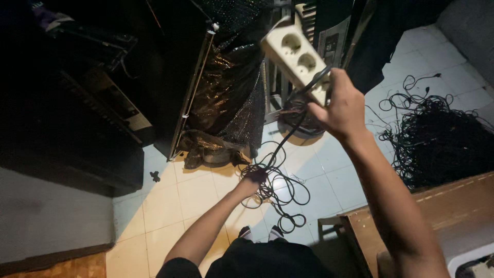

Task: The person takes a power strip extension cable from a container and rolls the cable neatly around the power strip by hand, working on multiple cables sequentially.

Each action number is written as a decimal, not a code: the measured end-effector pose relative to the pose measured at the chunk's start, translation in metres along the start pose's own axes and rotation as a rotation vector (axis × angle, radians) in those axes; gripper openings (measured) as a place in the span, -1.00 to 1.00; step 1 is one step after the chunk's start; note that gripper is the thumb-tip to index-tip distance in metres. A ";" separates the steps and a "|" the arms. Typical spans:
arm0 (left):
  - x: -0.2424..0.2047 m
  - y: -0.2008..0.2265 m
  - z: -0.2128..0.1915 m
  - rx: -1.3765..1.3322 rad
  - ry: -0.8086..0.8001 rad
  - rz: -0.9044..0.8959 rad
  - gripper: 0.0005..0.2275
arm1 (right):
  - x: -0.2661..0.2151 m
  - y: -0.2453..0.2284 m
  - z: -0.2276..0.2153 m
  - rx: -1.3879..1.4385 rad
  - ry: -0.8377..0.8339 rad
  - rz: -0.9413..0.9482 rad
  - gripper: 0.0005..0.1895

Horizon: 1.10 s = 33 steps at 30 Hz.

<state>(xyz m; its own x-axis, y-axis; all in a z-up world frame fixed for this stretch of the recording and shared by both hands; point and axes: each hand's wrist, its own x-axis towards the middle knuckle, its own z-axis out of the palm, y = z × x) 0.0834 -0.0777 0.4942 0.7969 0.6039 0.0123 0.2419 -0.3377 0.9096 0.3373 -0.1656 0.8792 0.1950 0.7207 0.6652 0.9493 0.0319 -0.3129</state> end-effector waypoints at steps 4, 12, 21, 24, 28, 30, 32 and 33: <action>-0.008 0.021 -0.052 0.250 -0.203 -0.210 -0.62 | -0.005 0.008 0.012 -0.218 -0.051 -0.085 -0.22; -0.016 0.128 -0.129 0.391 -0.093 0.137 -0.66 | -0.021 0.051 0.026 -0.448 -0.104 0.189 -0.29; 0.027 0.220 -0.199 0.446 0.105 0.609 -0.80 | -0.057 0.078 0.027 -0.380 -0.250 -0.063 -0.30; 0.056 0.246 -0.209 0.439 0.106 0.556 -0.82 | -0.068 0.070 0.035 -0.312 -0.382 -0.070 -0.39; 0.077 0.269 -0.210 0.396 0.153 0.519 -0.85 | -0.080 0.040 0.037 -0.231 -0.601 -0.205 -0.40; 0.086 0.275 -0.208 0.398 0.172 0.498 -0.84 | -0.085 0.021 0.034 -0.181 -0.659 -0.311 -0.45; 0.092 0.272 -0.206 0.355 0.181 0.446 -0.84 | -0.087 0.003 0.027 -0.023 -0.731 -0.283 -0.29; 0.095 0.267 -0.206 0.310 0.182 0.405 -0.84 | -0.086 -0.003 0.022 0.056 -0.765 -0.269 -0.21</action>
<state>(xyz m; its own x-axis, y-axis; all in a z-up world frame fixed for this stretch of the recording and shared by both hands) 0.1102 0.0380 0.8239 0.7581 0.4875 0.4331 0.1098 -0.7501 0.6522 0.3127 -0.2128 0.8078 -0.2798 0.9566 0.0816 0.9220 0.2914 -0.2549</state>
